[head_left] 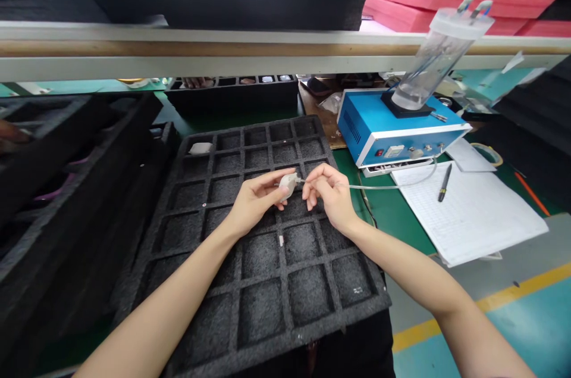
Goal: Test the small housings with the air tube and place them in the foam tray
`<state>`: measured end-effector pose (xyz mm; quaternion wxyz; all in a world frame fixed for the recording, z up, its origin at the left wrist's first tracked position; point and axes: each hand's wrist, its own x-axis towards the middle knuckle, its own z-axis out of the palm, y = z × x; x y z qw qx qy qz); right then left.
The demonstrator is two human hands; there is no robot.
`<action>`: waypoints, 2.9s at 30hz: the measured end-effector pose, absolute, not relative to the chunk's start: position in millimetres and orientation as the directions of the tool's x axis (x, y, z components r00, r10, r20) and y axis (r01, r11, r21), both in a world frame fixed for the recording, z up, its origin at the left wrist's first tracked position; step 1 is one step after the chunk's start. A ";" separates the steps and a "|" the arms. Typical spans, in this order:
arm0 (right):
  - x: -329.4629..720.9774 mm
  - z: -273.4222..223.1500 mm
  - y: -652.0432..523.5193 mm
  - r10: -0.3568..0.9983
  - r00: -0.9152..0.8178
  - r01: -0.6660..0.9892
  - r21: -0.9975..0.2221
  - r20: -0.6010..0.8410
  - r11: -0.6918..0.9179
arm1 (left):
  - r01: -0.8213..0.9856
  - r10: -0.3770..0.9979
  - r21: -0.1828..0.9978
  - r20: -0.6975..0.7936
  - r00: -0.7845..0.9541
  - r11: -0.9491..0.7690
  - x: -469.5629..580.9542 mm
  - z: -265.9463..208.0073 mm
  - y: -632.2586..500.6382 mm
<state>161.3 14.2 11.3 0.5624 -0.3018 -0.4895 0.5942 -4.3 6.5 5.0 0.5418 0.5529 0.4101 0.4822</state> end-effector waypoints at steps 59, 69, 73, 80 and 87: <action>161.4 1.8 13.3 0.769 -0.632 -0.002 -0.993 0.095 0.121 | 0.843 0.968 0.532 0.162 -0.191 0.078 -37.8 34.3 25.5; 168.2 2.7 10.0 0.431 -0.884 0.164 -0.744 0.181 0.648 | 0.728 0.997 0.683 0.005 -0.082 0.057 -6.8 22.3 33.7; 167.5 0.8 10.7 0.444 -0.878 0.160 -0.765 0.179 0.624 | 0.651 0.998 0.757 -0.025 -0.049 0.051 -5.0 25.9 33.4; 164.6 3.3 15.3 0.725 -0.679 -0.155 -0.988 0.116 0.013 | 0.266 0.993 0.957 -0.114 -0.011 0.113 -5.3 17.0 23.5; 162.4 4.6 24.6 0.965 -0.256 -0.384 -0.922 0.063 -0.041 | -0.150 0.997 0.986 -0.066 0.036 0.070 -7.6 1.5 8.3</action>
